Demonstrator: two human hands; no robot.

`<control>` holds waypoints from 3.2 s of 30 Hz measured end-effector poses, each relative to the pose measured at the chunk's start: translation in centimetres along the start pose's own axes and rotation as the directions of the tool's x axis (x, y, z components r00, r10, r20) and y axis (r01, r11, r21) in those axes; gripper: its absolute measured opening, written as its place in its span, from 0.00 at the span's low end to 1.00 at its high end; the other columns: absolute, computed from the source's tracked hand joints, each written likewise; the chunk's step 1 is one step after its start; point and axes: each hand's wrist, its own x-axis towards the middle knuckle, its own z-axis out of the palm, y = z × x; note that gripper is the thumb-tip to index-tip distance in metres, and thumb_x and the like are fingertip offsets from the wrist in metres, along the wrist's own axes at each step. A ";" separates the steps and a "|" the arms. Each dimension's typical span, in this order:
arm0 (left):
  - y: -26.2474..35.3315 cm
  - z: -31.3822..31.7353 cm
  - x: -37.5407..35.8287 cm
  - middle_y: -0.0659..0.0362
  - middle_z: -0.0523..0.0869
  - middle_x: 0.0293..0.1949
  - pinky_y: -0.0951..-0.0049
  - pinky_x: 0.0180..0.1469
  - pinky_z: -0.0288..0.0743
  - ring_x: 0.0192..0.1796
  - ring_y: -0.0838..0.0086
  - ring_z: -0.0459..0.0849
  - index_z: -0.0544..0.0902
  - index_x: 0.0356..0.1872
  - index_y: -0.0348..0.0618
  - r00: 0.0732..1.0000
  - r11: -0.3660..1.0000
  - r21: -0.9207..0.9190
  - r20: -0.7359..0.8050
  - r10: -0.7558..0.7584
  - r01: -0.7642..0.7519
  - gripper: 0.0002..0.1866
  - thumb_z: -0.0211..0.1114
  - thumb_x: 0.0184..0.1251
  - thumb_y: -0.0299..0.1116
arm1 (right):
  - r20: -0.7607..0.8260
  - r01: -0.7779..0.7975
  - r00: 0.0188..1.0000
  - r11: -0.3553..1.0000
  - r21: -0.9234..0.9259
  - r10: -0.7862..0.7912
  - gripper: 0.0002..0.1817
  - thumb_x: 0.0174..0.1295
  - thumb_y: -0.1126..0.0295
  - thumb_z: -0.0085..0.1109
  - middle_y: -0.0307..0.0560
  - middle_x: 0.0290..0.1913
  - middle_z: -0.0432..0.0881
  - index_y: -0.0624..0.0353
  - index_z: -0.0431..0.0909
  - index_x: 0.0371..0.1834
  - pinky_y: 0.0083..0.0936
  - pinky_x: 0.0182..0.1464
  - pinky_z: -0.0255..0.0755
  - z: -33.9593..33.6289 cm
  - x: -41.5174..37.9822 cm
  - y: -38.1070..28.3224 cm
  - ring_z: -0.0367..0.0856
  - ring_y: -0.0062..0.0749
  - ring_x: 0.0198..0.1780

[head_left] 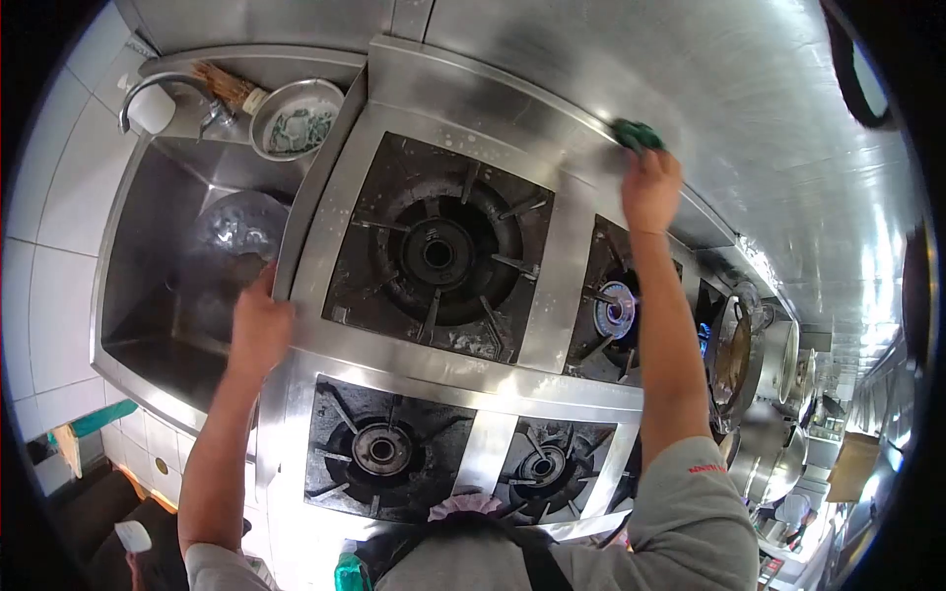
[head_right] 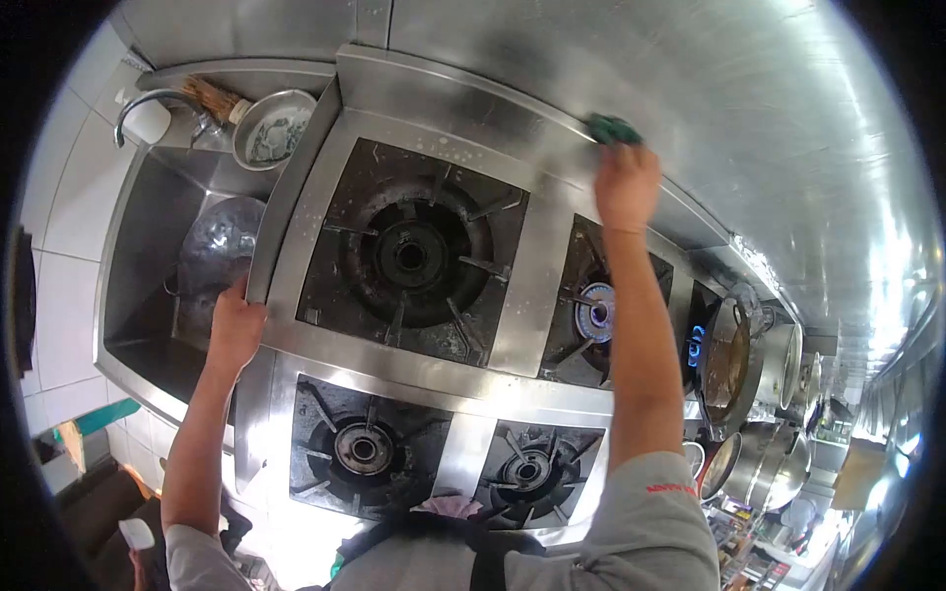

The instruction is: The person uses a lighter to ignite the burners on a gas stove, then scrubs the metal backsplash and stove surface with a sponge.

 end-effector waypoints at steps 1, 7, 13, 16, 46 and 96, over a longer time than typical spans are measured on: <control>-0.7 0.2 0.2 0.38 0.91 0.56 0.63 0.62 0.80 0.60 0.53 0.91 0.79 0.71 0.29 0.999 0.999 -0.018 -0.031 0.036 -0.036 0.34 0.59 0.59 0.26 | 0.007 0.007 1.000 1.000 0.001 -0.007 0.07 0.66 0.66 0.69 0.54 0.43 0.87 0.57 0.88 0.41 0.51 0.54 0.77 0.2 -0.1 -0.3 0.83 0.59 0.49; 0.0 0.4 0.3 0.34 0.83 0.68 0.64 0.72 0.74 0.70 0.50 0.85 0.73 0.75 0.26 0.990 0.989 0.122 -0.096 0.098 -0.086 0.37 0.58 0.59 0.24 | -0.046 -0.007 0.999 0.985 0.172 0.015 0.15 0.63 0.56 0.74 0.54 0.43 0.87 0.56 0.91 0.41 0.51 0.56 0.78 6.1 4.7 -16.1 0.83 0.55 0.52; -8.8 -1.5 2.9 0.36 0.87 0.55 0.58 0.58 0.81 0.49 0.54 0.90 0.79 0.71 0.32 0.964 0.848 0.459 0.091 0.250 -0.264 0.32 0.61 0.62 0.27 | -0.068 0.012 0.998 0.950 0.314 0.010 0.06 0.64 0.66 0.63 0.54 0.40 0.80 0.55 0.86 0.34 0.48 0.55 0.74 7.0 7.5 -21.4 0.79 0.53 0.49; -5.0 -0.5 2.3 0.44 0.88 0.39 0.58 0.47 0.81 0.36 0.60 0.87 0.83 0.64 0.34 0.981 0.926 0.328 0.016 0.195 -0.189 0.25 0.61 0.67 0.31 | -0.141 -0.019 0.988 0.943 0.332 0.070 0.02 0.60 0.71 0.64 0.55 0.38 0.78 0.56 0.83 0.33 0.48 0.51 0.75 3.8 2.7 -9.2 0.78 0.55 0.47; -6.1 -1.6 3.4 0.59 0.79 0.24 0.62 0.36 0.72 0.27 0.68 0.77 0.82 0.35 0.36 0.985 0.935 0.328 -0.057 0.164 -0.136 0.09 0.59 0.56 0.29 | 0.167 -0.696 0.707 0.632 0.341 0.688 0.41 0.64 0.39 0.73 0.68 0.54 0.76 0.73 0.75 0.54 0.53 0.66 0.72 -2.8 -7.9 9.3 0.74 0.64 0.62; 3.3 -0.7 -1.0 0.35 0.80 0.72 0.66 0.74 0.73 0.78 0.56 0.78 0.74 0.75 0.27 0.998 0.994 -0.086 -0.010 -0.062 0.061 0.35 0.60 0.62 0.24 | 0.566 -0.752 0.653 0.346 0.560 0.503 0.29 0.61 0.42 0.77 0.50 0.31 0.92 0.62 0.93 0.41 0.37 0.48 0.82 9.7 8.2 -29.0 0.90 0.38 0.37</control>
